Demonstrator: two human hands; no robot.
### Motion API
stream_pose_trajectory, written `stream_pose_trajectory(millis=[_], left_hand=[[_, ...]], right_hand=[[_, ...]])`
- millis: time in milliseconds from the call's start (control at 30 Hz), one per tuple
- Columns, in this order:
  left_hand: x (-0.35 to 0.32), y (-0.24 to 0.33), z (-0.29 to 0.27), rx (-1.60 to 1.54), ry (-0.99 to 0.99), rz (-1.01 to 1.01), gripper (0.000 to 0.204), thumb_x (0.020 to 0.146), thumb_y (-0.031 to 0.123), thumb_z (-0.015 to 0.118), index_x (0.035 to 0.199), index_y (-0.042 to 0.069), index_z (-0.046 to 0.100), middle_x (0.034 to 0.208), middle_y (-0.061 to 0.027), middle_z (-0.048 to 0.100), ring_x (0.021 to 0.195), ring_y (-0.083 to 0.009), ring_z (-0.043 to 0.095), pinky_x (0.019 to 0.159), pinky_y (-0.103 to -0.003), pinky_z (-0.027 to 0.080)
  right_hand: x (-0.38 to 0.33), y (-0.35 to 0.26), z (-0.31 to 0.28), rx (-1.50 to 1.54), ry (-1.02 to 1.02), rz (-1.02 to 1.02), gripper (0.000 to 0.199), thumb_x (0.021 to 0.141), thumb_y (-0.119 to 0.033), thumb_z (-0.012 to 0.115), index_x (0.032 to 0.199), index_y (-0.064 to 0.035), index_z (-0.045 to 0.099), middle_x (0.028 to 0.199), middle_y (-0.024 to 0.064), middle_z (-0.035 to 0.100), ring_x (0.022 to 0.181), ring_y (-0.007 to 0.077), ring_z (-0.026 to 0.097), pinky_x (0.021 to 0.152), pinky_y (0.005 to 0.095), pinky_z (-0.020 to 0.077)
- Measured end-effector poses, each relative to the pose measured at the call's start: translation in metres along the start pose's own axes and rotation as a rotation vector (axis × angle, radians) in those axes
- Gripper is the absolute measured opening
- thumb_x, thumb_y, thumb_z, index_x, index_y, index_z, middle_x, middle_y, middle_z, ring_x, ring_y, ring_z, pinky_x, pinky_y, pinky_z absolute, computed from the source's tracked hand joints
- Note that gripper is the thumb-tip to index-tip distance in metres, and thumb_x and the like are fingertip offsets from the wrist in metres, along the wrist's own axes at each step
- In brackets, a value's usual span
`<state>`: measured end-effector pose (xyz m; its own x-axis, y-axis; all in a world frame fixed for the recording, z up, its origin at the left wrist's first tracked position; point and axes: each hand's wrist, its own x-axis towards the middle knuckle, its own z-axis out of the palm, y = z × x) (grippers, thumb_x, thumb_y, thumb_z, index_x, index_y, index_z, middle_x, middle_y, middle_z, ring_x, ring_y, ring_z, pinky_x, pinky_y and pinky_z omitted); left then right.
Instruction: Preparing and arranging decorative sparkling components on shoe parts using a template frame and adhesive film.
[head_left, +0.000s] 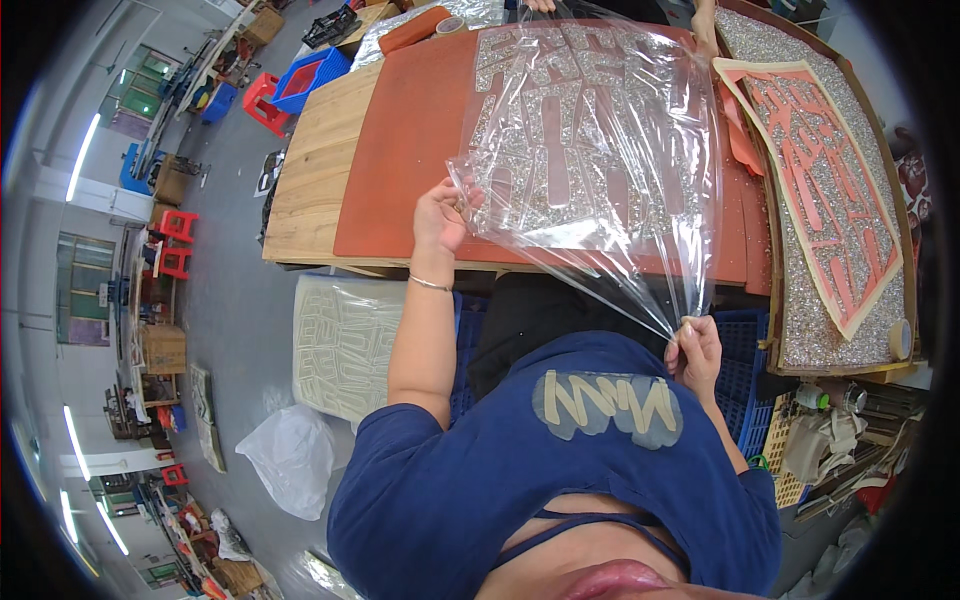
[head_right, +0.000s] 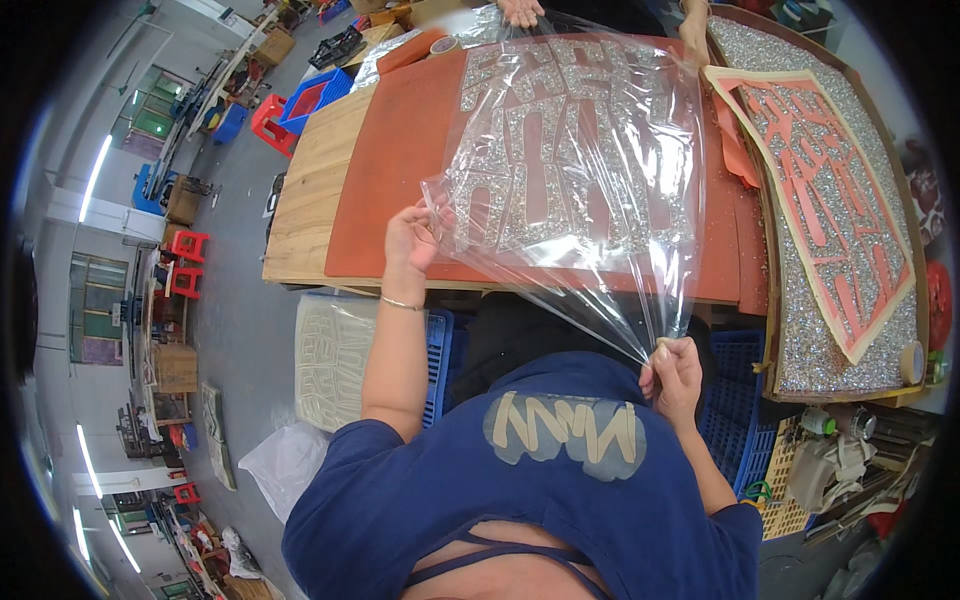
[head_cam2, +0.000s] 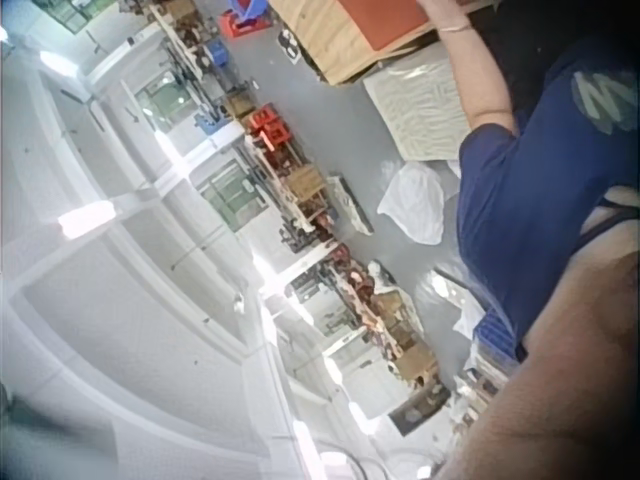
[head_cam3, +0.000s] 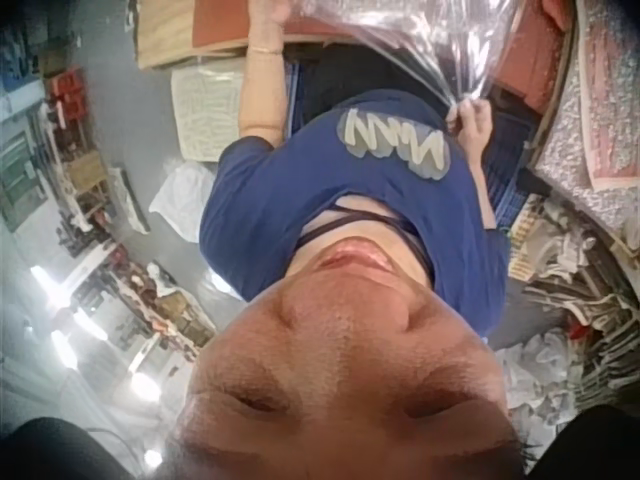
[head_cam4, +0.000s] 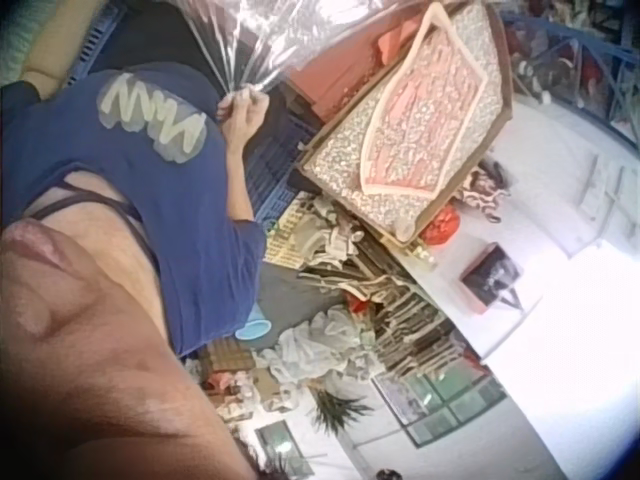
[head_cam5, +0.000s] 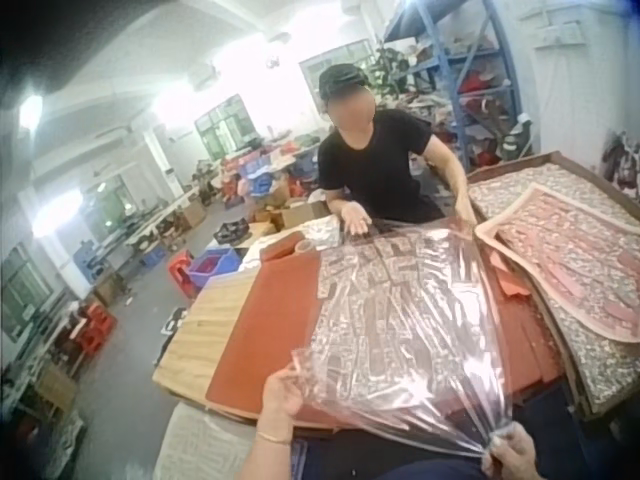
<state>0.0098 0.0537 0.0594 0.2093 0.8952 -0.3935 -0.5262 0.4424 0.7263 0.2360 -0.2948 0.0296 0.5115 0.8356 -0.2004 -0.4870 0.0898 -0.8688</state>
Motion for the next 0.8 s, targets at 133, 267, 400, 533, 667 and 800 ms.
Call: stream_pose_trajectory(millis=[133,267,400,533,667,800], left_hand=[[0.017,0.015,-0.007,0.073,-0.151,-0.131,0.017,0.087,0.015,0.062,0.09,0.001,0.055,0.075,-0.0081,0.06,0.064,-0.0234,0.063,0.066,-0.039,0.058],[0.0,0.016,-0.016,0.381,-0.082,-0.052,0.024,0.089,0.022,0.062,0.092,0.0,0.055,0.079,-0.0079,0.062,0.067,-0.0215,0.065,0.062,-0.034,0.058],[-0.033,0.01,-0.023,0.408,-0.065,-0.016,0.022,0.091,0.019,0.06,0.092,-0.003,0.055,0.086,-0.0111,0.065,0.07,-0.0212,0.066,0.062,-0.032,0.058],[-0.054,-0.002,-0.04,0.407,-0.145,0.022,0.019,0.092,0.015,0.056,0.098,-0.004,0.055,0.095,-0.0161,0.065,0.079,-0.0237,0.067,0.067,-0.035,0.059],[-0.066,0.002,-0.049,0.351,-0.276,-0.041,0.02,0.092,0.014,0.056,0.103,-0.003,0.056,0.099,-0.0191,0.065,0.089,-0.0268,0.067,0.071,-0.036,0.058],[-0.049,0.012,-0.043,0.028,-0.431,-0.208,0.024,0.09,0.019,0.058,0.101,-0.003,0.057,0.098,-0.0229,0.065,0.092,-0.03,0.066,0.074,-0.039,0.058]], right_hand=[[0.003,0.002,-0.001,0.011,0.006,-0.009,0.01,0.096,-0.014,0.05,0.097,-0.0063,0.044,0.06,0.0062,0.053,0.045,0.0094,0.046,0.041,0.0189,0.0369],[0.004,0.001,-0.008,0.016,0.022,-0.023,0.01,0.096,-0.015,0.05,0.097,-0.0065,0.044,0.06,0.0053,0.052,0.046,0.0093,0.047,0.041,0.0189,0.0371],[0.003,-0.004,-0.019,0.014,0.055,-0.014,0.009,0.095,-0.014,0.05,0.096,-0.0062,0.044,0.061,0.0049,0.051,0.047,0.0093,0.047,0.042,0.0192,0.0376],[-0.001,-0.012,-0.043,-0.035,0.072,-0.008,0.008,0.096,-0.013,0.048,0.096,-0.0054,0.044,0.061,0.0052,0.05,0.046,0.01,0.046,0.041,0.0194,0.0376],[-0.01,-0.018,-0.05,-0.089,0.039,0.018,0.008,0.096,-0.012,0.048,0.097,-0.0047,0.045,0.061,0.0056,0.051,0.045,0.0099,0.045,0.04,0.0196,0.0371],[-0.003,-0.02,-0.05,-0.061,0.071,0.015,0.011,0.096,-0.014,0.048,0.098,-0.004,0.046,0.059,0.0048,0.051,0.044,0.0094,0.044,0.04,0.0191,0.0364]])
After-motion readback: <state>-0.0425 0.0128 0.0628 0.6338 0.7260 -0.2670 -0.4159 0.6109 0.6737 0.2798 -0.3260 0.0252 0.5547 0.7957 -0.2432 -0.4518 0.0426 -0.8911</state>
